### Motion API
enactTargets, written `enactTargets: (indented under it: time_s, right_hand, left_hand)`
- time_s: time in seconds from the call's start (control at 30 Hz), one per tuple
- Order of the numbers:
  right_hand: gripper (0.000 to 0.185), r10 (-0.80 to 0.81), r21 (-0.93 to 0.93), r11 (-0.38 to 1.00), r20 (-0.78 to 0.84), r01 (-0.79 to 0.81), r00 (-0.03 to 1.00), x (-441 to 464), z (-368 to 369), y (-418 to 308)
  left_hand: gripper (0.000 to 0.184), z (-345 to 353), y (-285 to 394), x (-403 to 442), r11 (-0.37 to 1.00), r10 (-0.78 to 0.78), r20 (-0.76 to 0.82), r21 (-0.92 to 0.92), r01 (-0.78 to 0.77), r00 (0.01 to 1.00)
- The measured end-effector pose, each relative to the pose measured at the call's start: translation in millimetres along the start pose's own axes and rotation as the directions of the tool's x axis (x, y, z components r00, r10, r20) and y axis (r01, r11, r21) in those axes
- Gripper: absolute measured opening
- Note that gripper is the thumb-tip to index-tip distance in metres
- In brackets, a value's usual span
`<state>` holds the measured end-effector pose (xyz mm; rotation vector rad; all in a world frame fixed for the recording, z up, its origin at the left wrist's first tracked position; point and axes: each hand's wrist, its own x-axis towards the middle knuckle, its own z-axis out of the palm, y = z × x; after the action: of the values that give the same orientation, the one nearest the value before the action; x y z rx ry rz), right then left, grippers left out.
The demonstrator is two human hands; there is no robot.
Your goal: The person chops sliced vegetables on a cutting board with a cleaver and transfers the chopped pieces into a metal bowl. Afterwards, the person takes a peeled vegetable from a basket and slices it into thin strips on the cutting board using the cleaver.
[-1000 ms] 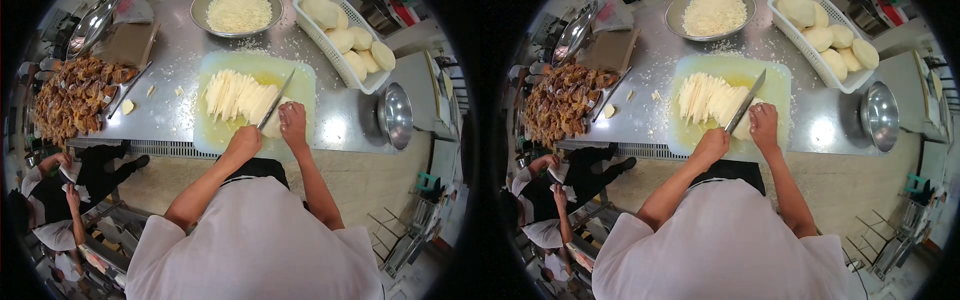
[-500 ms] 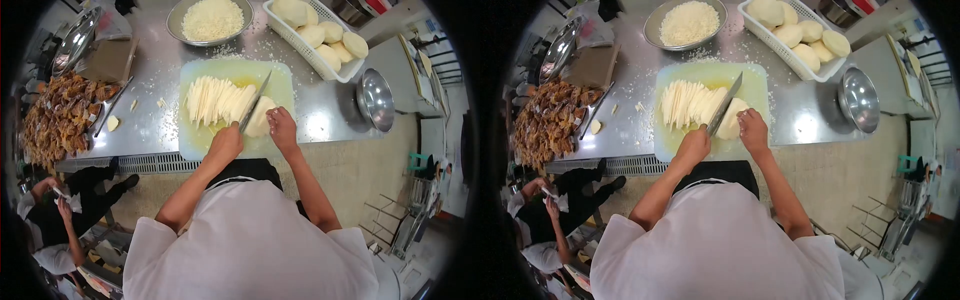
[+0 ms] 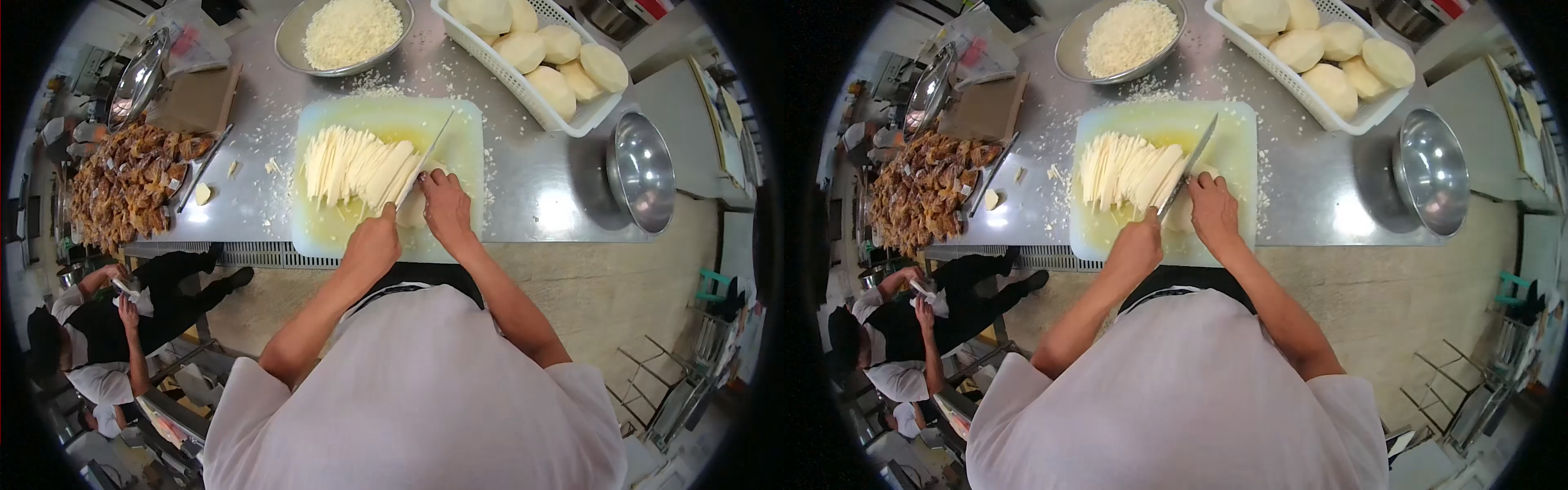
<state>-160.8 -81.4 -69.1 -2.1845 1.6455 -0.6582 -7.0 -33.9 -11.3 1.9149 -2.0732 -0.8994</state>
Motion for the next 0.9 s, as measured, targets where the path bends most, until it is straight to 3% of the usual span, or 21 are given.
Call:
enactTargets:
  time_s: [0.13,0.2,0.4,0.5,0.63,0.73,0.83,0.9]
  right_hand:
    - [0.025,-0.02,-0.027,0.999,0.032,0.021,0.999,0.0,-3.6,3.8]
    - [0.026,-0.029,-0.007,1.0,0.016,0.029,0.999,2.4,-2.6,3.5]
    - [0.026,-0.031,-0.01,0.999,0.0,0.031,1.0,-2.4,-0.7,5.9]
    - [0.026,-0.051,-0.008,0.999,-0.037,0.051,0.998,1.8,0.3,3.4]
    - [0.025,-0.012,-0.014,1.0,-0.029,0.012,1.0,-3.6,6.9,5.1]
    - [0.023,-0.028,-0.021,0.999,-0.037,0.027,0.999,-5.1,4.8,7.1]
    - [0.022,-0.017,-0.001,1.0,-0.05,0.017,0.999,0.8,5.2,5.4]
    - [0.022,0.004,0.01,1.0,-0.043,-0.003,0.999,-4.8,4.5,5.1]
  left_hand:
    - [0.012,11.3,1.4,18.3,0.998,0.066,-0.053,0.025,-0.065,0.996]
    - [0.01,-17.1,14.6,6.9,0.999,0.022,-0.012,-0.031,-0.022,1.0]
    - [0.01,21.1,-7.9,13.6,0.999,0.029,-0.032,0.031,-0.028,0.999]
    - [0.011,-13.4,11.4,2.6,1.0,0.016,-0.007,-0.026,-0.016,1.0]
    - [0.009,13.3,-0.2,-0.8,1.0,-0.007,-0.034,-0.01,0.007,0.999]
    - [0.008,11.4,2.2,7.2,0.997,0.065,-0.079,-0.035,-0.068,0.995]
    - [0.007,-4.5,6.0,2.3,0.997,0.069,-0.011,-0.032,-0.069,0.998]
    - [0.011,6.9,4.4,-4.6,0.998,-0.035,-0.003,-0.052,0.035,0.999]
